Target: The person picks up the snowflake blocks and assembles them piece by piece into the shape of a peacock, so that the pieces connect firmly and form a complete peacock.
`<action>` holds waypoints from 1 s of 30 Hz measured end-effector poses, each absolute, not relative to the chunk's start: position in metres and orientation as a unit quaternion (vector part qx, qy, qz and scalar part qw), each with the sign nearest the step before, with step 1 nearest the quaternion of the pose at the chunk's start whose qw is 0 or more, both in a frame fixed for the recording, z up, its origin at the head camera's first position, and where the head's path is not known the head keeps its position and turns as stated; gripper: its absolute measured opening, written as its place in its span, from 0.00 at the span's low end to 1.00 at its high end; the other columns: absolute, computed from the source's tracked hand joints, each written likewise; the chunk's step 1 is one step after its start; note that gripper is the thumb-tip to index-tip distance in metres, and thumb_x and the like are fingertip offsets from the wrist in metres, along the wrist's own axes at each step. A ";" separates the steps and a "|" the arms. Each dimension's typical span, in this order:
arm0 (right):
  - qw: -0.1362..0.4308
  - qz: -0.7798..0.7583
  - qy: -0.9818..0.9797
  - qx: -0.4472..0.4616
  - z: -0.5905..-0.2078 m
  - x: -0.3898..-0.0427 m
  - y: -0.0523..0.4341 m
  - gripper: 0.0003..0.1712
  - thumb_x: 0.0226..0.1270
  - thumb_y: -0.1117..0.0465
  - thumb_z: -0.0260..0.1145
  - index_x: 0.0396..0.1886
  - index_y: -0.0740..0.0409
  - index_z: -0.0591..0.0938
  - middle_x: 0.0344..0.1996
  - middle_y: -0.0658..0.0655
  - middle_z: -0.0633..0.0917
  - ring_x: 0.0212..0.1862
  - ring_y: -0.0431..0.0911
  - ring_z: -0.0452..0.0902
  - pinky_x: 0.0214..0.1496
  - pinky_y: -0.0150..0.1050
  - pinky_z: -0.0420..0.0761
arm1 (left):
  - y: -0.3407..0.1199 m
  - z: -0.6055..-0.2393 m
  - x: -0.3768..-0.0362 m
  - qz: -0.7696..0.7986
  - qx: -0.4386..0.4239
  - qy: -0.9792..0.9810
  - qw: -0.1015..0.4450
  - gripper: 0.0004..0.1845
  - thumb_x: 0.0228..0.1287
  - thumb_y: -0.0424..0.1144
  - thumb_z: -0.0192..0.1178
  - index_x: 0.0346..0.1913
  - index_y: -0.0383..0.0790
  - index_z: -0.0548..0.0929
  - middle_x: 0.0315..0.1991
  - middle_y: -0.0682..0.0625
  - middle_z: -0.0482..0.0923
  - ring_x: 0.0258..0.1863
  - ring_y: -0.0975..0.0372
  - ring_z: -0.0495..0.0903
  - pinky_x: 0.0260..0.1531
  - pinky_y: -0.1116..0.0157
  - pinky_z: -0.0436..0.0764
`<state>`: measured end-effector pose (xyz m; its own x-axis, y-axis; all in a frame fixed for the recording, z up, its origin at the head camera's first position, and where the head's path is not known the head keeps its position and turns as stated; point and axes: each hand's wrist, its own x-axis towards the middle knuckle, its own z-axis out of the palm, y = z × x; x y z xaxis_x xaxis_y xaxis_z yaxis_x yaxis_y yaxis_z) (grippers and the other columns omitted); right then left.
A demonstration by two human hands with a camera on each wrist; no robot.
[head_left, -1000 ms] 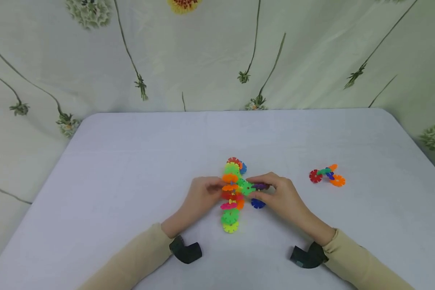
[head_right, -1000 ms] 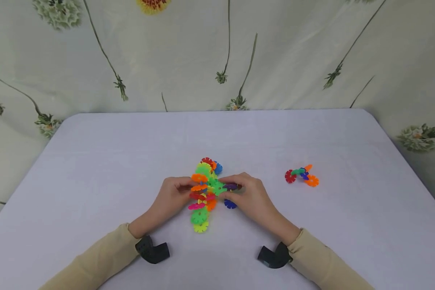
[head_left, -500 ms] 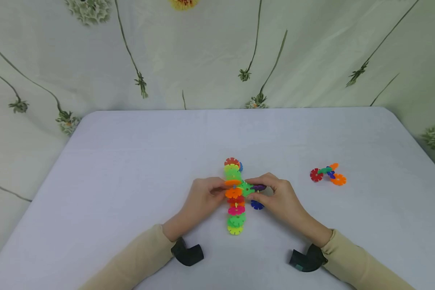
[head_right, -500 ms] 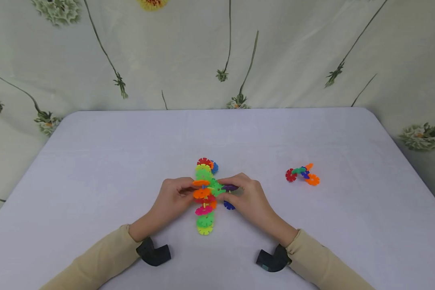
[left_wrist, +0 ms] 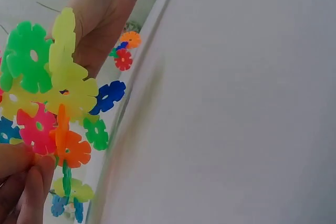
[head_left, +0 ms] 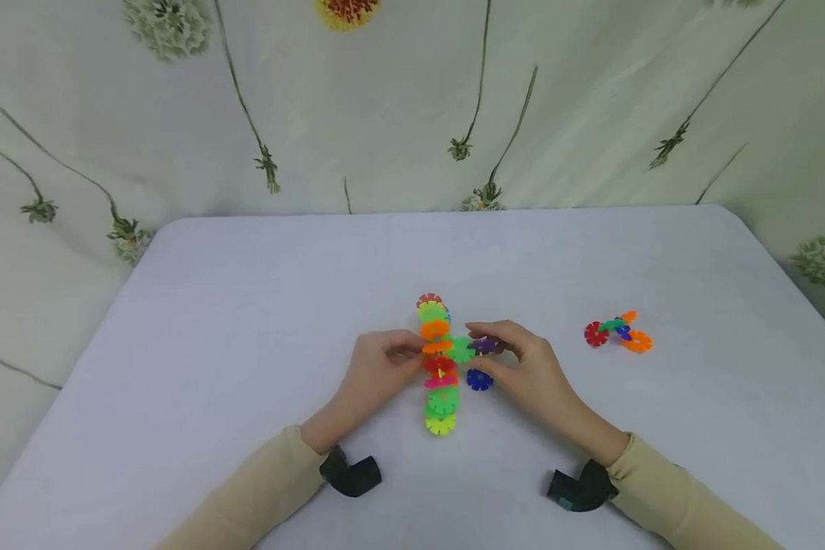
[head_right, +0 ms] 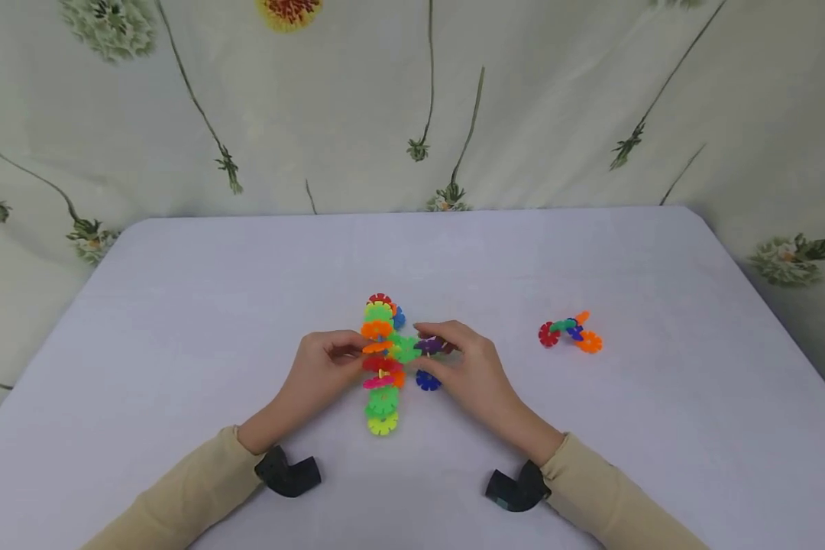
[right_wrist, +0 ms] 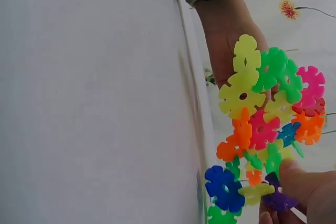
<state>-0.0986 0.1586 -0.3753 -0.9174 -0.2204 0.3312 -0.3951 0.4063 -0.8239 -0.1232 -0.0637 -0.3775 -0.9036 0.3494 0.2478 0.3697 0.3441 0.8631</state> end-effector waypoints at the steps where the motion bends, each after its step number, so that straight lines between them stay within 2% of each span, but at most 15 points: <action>1: 0.086 0.516 -0.832 0.183 -0.375 -0.099 0.160 0.19 0.52 0.70 0.72 0.47 0.60 0.82 0.40 0.49 0.83 0.41 0.40 0.78 0.46 0.38 0.78 | -0.064 -0.378 -0.124 -0.532 -0.220 -0.818 0.008 0.06 0.53 0.24 0.64 0.36 0.31 0.85 0.32 0.47 0.83 0.30 0.60 0.82 0.32 0.68 0.81; 4: 0.076 0.539 -0.821 0.169 -0.376 -0.100 0.164 0.13 0.55 0.74 0.69 0.40 0.61 0.83 0.37 0.51 0.83 0.40 0.42 0.79 0.45 0.36 0.79 | -0.064 -0.377 -0.124 -0.540 -0.224 -0.812 -0.008 0.06 0.55 0.27 0.65 0.37 0.32 0.85 0.34 0.47 0.83 0.32 0.61 0.82 0.33 0.68 0.81; 8: 0.039 0.559 -0.815 0.148 -0.375 -0.104 0.170 0.07 0.57 0.72 0.67 0.36 0.63 0.84 0.35 0.54 0.85 0.40 0.45 0.81 0.44 0.36 0.79 | -0.065 -0.375 -0.125 -0.553 -0.240 -0.797 -0.049 0.07 0.57 0.31 0.65 0.39 0.34 0.85 0.37 0.48 0.83 0.36 0.62 0.82 0.37 0.67 0.80; 13: 0.012 0.567 -0.808 0.160 -0.381 -0.112 0.179 0.06 0.59 0.70 0.67 0.36 0.62 0.85 0.35 0.52 0.85 0.41 0.43 0.80 0.47 0.36 0.78 | -0.068 -0.374 -0.127 -0.567 -0.241 -0.783 -0.082 0.08 0.58 0.36 0.66 0.40 0.37 0.85 0.36 0.52 0.83 0.38 0.63 0.81 0.38 0.65 0.81; 16: 0.002 0.574 -0.802 0.168 -0.381 -0.114 0.181 0.06 0.59 0.70 0.67 0.37 0.63 0.85 0.35 0.52 0.85 0.42 0.43 0.80 0.47 0.36 0.78 | -0.073 -0.375 -0.131 -0.584 -0.213 -0.779 -0.085 0.07 0.60 0.38 0.65 0.38 0.38 0.84 0.33 0.51 0.83 0.34 0.61 0.82 0.37 0.64 0.81; 20: 0.001 0.580 -0.798 0.161 -0.380 -0.116 0.184 0.06 0.58 0.71 0.67 0.37 0.64 0.85 0.35 0.54 0.85 0.42 0.44 0.80 0.46 0.36 0.78 | -0.080 -0.377 -0.136 -0.615 -0.172 -0.763 -0.098 0.07 0.61 0.35 0.64 0.37 0.34 0.80 0.31 0.45 0.81 0.31 0.56 0.82 0.37 0.63 0.81; 26: 0.027 0.593 -0.792 0.141 -0.381 -0.115 0.180 0.06 0.56 0.73 0.68 0.35 0.66 0.84 0.34 0.57 0.85 0.39 0.46 0.81 0.43 0.36 0.80 | -0.077 -0.380 -0.136 -0.649 -0.166 -0.717 -0.196 0.17 0.61 0.38 0.63 0.50 0.31 0.77 0.41 0.41 0.81 0.39 0.53 0.82 0.41 0.60 0.80; 30: 0.042 0.599 -0.789 0.129 -0.382 -0.112 0.174 0.06 0.56 0.73 0.68 0.34 0.66 0.84 0.34 0.57 0.85 0.38 0.46 0.81 0.42 0.35 0.80 | -0.074 -0.382 -0.131 -0.678 -0.131 -0.685 -0.233 0.22 0.63 0.40 0.61 0.57 0.33 0.73 0.47 0.40 0.78 0.45 0.52 0.80 0.43 0.59 0.79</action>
